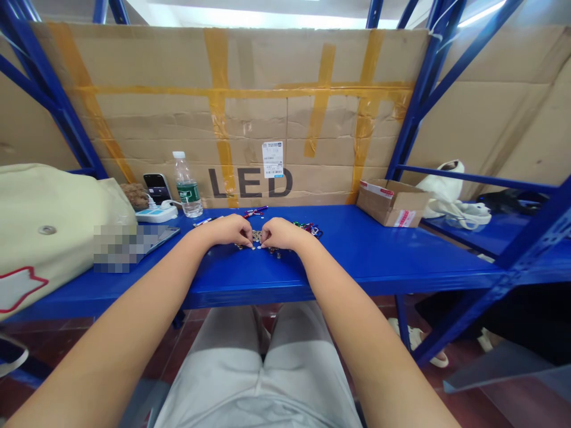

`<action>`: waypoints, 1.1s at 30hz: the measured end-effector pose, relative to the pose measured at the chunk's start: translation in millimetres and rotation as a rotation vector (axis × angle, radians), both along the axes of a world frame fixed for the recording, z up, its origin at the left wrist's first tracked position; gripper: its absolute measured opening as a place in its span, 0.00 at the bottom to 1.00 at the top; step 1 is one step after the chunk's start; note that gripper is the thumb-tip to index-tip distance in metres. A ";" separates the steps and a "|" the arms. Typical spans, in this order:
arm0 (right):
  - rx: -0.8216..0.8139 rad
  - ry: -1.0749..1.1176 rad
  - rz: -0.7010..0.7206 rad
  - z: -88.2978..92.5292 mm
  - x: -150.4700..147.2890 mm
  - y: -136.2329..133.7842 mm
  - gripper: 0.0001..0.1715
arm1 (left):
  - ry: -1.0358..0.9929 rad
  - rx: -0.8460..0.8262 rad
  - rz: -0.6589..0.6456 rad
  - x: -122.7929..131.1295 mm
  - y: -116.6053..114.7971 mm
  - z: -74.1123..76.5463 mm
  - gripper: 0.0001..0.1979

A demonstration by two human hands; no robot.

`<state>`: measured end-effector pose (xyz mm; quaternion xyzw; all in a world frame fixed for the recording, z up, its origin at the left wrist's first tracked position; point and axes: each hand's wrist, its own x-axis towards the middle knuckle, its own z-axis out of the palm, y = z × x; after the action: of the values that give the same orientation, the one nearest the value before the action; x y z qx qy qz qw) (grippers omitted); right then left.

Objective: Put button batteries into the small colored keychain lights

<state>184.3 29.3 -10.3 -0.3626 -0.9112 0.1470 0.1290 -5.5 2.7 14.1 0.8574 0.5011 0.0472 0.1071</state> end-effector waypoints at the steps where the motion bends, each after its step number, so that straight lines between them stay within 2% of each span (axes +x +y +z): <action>1: -0.023 -0.003 -0.007 0.3 0.4 -0.6 0.04 | -0.004 -0.011 -0.003 -1.1 0.3 -0.1 0.06; 6: -0.084 -0.001 -0.017 3.3 4.1 -3.1 0.04 | -0.057 -0.019 -0.072 -5.0 2.4 -0.7 0.11; 10: 0.052 0.125 -0.064 5.6 7.3 -0.8 0.06 | -0.037 -0.036 -0.131 -1.4 5.0 -4.6 0.11; 13: 0.143 0.197 -0.157 6.1 9.3 2.8 0.08 | -0.013 -0.034 -0.113 2.5 4.8 -6.4 0.09; 17: 0.162 0.139 -0.206 6.0 13.0 5.8 0.08 | -0.015 -0.026 -0.061 7.1 0.7 -4.7 0.09; 21: 0.080 0.064 -0.183 8.8 18.5 3.4 0.07 | -0.016 0.018 -0.035 10.7 -1.6 -3.7 0.08; 26: -0.082 -0.046 -0.068 10.8 22.5 0.7 0.09 | -0.028 0.062 -0.063 11.8 1.4 -6.0 0.08; 33: -0.137 -0.068 -0.062 9.1 18.8 -0.3 0.09 | -0.017 0.023 -0.097 11.6 -0.8 -3.2 0.07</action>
<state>203.1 29.0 -1.2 -0.4035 -0.8911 0.1927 0.0774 6.1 1.8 11.0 0.8816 0.4572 0.0553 0.1036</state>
